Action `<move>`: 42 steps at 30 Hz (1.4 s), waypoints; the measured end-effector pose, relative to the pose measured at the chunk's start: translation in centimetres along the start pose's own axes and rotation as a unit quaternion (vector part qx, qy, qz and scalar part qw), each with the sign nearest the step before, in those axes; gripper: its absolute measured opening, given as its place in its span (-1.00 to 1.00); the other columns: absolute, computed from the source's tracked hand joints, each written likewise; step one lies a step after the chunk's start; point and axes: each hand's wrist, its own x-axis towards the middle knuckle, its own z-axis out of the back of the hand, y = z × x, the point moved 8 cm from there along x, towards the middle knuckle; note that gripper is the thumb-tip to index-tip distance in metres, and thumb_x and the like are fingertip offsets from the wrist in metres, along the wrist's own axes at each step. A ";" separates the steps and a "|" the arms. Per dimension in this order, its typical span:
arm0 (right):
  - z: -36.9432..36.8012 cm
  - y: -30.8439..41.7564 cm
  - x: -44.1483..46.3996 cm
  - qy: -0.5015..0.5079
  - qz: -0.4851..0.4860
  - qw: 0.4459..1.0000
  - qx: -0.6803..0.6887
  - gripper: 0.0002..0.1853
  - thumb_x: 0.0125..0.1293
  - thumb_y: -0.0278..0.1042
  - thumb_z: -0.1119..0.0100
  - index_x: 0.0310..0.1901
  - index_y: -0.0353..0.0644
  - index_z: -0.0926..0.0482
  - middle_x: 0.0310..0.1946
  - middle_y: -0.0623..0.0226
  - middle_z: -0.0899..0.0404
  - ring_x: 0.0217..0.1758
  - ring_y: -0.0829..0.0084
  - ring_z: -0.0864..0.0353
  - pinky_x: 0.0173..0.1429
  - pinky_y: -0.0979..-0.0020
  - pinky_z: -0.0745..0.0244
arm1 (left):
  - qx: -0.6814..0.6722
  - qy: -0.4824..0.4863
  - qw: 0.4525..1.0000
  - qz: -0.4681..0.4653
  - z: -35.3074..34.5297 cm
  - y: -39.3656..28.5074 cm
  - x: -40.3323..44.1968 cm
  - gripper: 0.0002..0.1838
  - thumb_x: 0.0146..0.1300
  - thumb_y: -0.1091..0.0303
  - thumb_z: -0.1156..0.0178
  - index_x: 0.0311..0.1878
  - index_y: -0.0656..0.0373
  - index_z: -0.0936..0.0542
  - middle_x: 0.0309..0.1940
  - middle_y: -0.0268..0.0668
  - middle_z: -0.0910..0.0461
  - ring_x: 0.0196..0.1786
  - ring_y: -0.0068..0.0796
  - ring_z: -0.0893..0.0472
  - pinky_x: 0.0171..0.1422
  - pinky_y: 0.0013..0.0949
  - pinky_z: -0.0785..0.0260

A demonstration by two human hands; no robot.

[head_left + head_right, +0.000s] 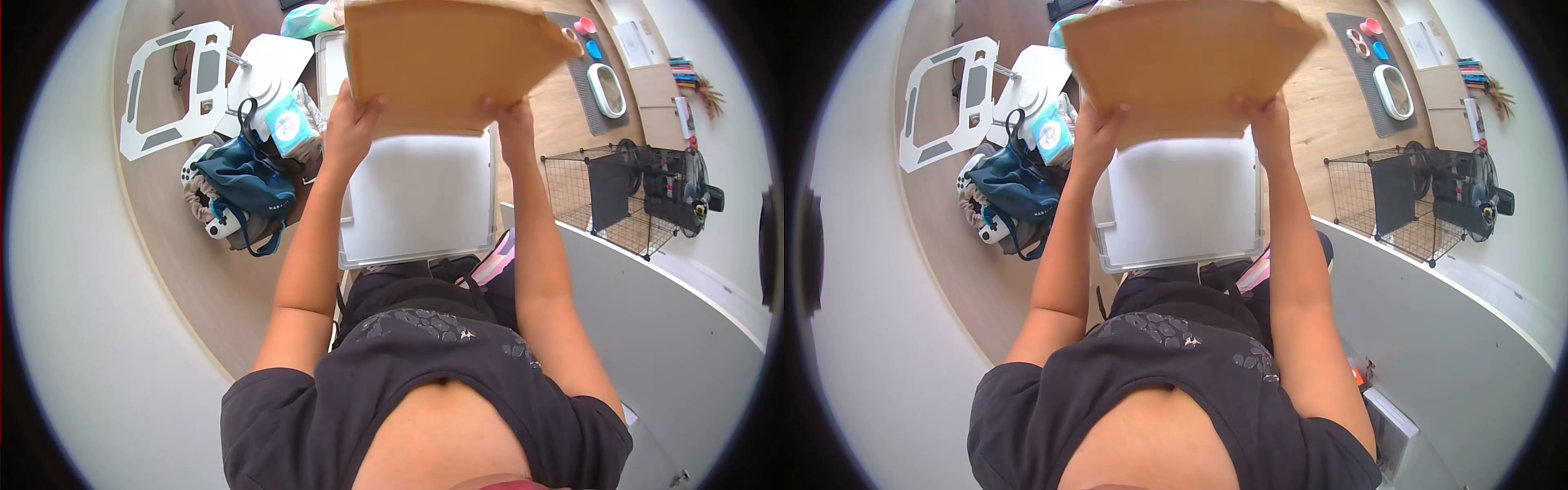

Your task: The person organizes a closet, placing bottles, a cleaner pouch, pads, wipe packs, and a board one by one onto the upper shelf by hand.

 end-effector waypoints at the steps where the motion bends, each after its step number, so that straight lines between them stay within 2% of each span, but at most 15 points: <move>1: -0.2 0.5 0.4 0.001 -0.003 1.000 0.001 -0.54 0.14 -0.48 -0.29 0.05 -0.27 -0.34 -0.10 0.29 -0.50 -0.02 0.49 -0.50 0.08 0.40 -0.43 | 0.037 -0.014 0.999 0.000 0.1 -0.9 0.4 -0.64 0.25 0.40 -0.14 0.06 0.30 -0.34 -0.23 -0.19 -0.59 -0.14 -0.41 -0.58 -0.03 -0.38 -0.40; 4: -1.1 0.1 1.8 0.040 -0.026 0.999 -0.010 -0.33 0.20 -0.39 -0.26 0.21 -0.31 -0.05 -0.02 0.10 -0.43 -0.01 0.36 -0.52 -0.05 0.47 -0.54 | -0.037 -0.042 0.992 0.113 -0.2 -1.6 1.4 -0.59 0.24 0.38 -0.11 0.08 0.40 -0.30 -0.17 -0.07 -0.57 -0.13 -0.29 -0.60 -0.03 -0.32 -0.42; 7: 1.0 -5.5 2.3 0.023 -0.085 0.992 -0.093 -0.35 0.20 -0.54 -0.17 0.28 -0.36 -0.09 0.11 0.07 -0.40 0.08 0.37 -0.48 0.11 0.43 -0.45 | 0.028 -0.040 0.988 0.147 -0.5 6.2 2.4 -0.60 0.23 0.44 -0.06 0.09 0.43 -0.28 -0.09 0.04 -0.52 -0.05 -0.21 -0.58 0.05 -0.29 -0.39; 8: 1.3 -6.6 2.1 0.021 -0.081 0.992 -0.093 -0.35 0.20 -0.54 -0.17 0.28 -0.36 -0.09 0.11 0.07 -0.40 0.08 0.37 -0.48 0.11 0.43 -0.45 | 0.037 -0.040 0.993 0.105 -0.9 9.5 2.4 -0.55 0.19 0.51 0.00 0.16 0.41 -0.26 0.00 0.07 -0.47 0.06 -0.12 -0.52 0.16 -0.27 -0.32; 15: 3.6 -11.6 1.1 -0.022 -0.089 0.968 -0.235 -0.29 0.21 -0.59 -0.10 0.38 -0.28 -0.04 0.08 0.19 -0.35 0.09 0.42 -0.44 0.10 0.46 -0.43 | 0.107 -0.017 0.987 0.116 -1.7 15.3 0.8 -0.42 0.17 0.56 0.04 0.31 0.33 -0.18 0.12 0.06 -0.36 0.20 -0.05 -0.39 0.29 -0.25 -0.21; 17: 3.3 -10.6 0.9 -0.030 -0.097 0.963 -0.249 -0.29 0.14 -0.54 -0.15 0.35 -0.30 -0.12 0.20 0.08 -0.23 0.33 0.22 -0.25 0.34 0.39 -0.21 | 0.148 -0.023 0.979 0.139 -1.7 13.4 0.5 -0.42 0.17 0.55 0.03 0.31 0.33 -0.18 0.11 0.05 -0.34 0.18 -0.04 -0.39 0.29 -0.25 -0.21; 28: 3.8 -12.1 0.1 0.021 -0.100 0.942 -0.319 -0.24 0.12 -0.31 -0.24 0.35 -0.26 -0.14 0.11 0.09 -0.26 0.20 0.20 -0.30 0.27 0.35 -0.24 | 0.245 -0.032 0.962 0.119 -0.7 12.5 -0.7 -0.40 0.18 0.48 -0.04 0.31 0.36 -0.20 0.03 0.03 -0.31 0.09 -0.06 -0.42 0.21 -0.24 -0.26; 30: 3.6 -12.2 -0.3 0.039 -0.096 0.942 -0.320 -0.22 0.10 -0.27 -0.26 0.34 -0.26 -0.15 0.10 0.08 -0.26 0.18 0.18 -0.30 0.26 0.34 -0.24 | 0.243 -0.044 0.953 0.178 0.0 12.9 -1.5 -0.41 0.17 0.46 -0.06 0.30 0.38 -0.21 0.02 0.03 -0.30 0.07 -0.03 -0.41 0.20 -0.24 -0.26; 32: 4.1 -9.1 -1.0 -0.059 0.034 0.804 -0.591 -0.18 0.05 -0.13 -0.35 0.29 -0.31 -0.21 0.09 0.07 -0.24 0.15 0.20 -0.31 0.23 0.30 -0.27 | 0.269 -0.039 0.949 0.160 -0.1 12.4 -1.7 -0.41 0.17 0.45 -0.07 0.29 0.39 -0.23 0.02 0.03 -0.29 0.09 -0.03 -0.39 0.21 -0.24 -0.25; 33: 4.3 -9.6 -1.2 -0.047 0.037 0.807 -0.588 -0.18 0.05 -0.13 -0.35 0.29 -0.31 -0.21 0.09 0.07 -0.24 0.15 0.20 -0.31 0.23 0.30 -0.27 | 0.293 -0.036 0.945 0.139 0.0 12.1 -1.7 -0.41 0.16 0.45 -0.09 0.28 0.39 -0.24 0.03 0.03 -0.29 0.11 -0.03 -0.36 0.22 -0.24 -0.23; 36: 9.3 -14.4 -2.2 -0.092 -0.208 0.935 -0.271 -0.16 -0.06 0.03 -0.45 0.16 -0.33 -0.30 0.01 0.13 -0.39 0.05 0.28 -0.42 0.14 0.24 -0.34 | 0.326 -0.076 0.940 0.072 0.1 12.3 -2.3 -0.41 0.14 0.44 -0.11 0.26 0.40 -0.25 0.05 0.02 -0.27 0.14 -0.04 -0.33 0.24 -0.23 -0.20; 37: 9.6 -15.4 -2.8 -0.069 -0.274 0.947 -0.153 -0.16 -0.09 0.04 -0.47 0.13 -0.31 -0.31 -0.03 0.16 -0.44 0.02 0.30 -0.46 0.11 0.24 -0.37 | 0.332 -0.089 0.936 0.077 0.4 12.3 -2.5 -0.41 0.14 0.44 -0.11 0.26 0.40 -0.25 0.05 0.02 -0.27 0.14 -0.04 -0.33 0.24 -0.23 -0.20; 38: 10.0 -15.3 -2.6 -0.054 -0.275 0.948 -0.152 -0.16 -0.09 0.04 -0.47 0.13 -0.31 -0.31 -0.03 0.16 -0.44 0.02 0.30 -0.46 0.11 0.24 -0.37 | 0.332 -0.081 0.937 0.070 0.2 12.2 -2.7 -0.41 0.13 0.45 -0.12 0.25 0.40 -0.26 0.05 0.02 -0.27 0.15 -0.04 -0.31 0.25 -0.22 -0.18; 40: 8.1 -17.0 -3.7 0.091 -0.352 0.919 -0.151 -0.17 -0.11 -0.04 -0.51 0.13 -0.26 -0.29 -0.07 0.17 -0.51 -0.01 0.31 -0.51 0.08 0.27 -0.41 | 0.310 -0.080 0.946 0.055 -0.2 11.0 -3.4 -0.48 0.14 0.44 -0.15 0.20 0.32 -0.36 0.06 -0.02 -0.28 0.16 -0.10 -0.32 0.31 -0.25 -0.13; 42: 7.6 -16.6 -4.5 0.067 -0.352 0.927 -0.110 -0.18 -0.11 -0.08 -0.52 0.14 -0.25 -0.29 -0.06 0.17 -0.51 0.01 0.31 -0.50 0.08 0.27 -0.42 | 0.417 -0.101 0.903 0.038 1.2 8.2 -3.2 -0.45 0.13 0.38 -0.19 0.21 0.27 -0.35 0.07 -0.02 -0.26 0.17 -0.06 -0.29 0.31 -0.20 -0.12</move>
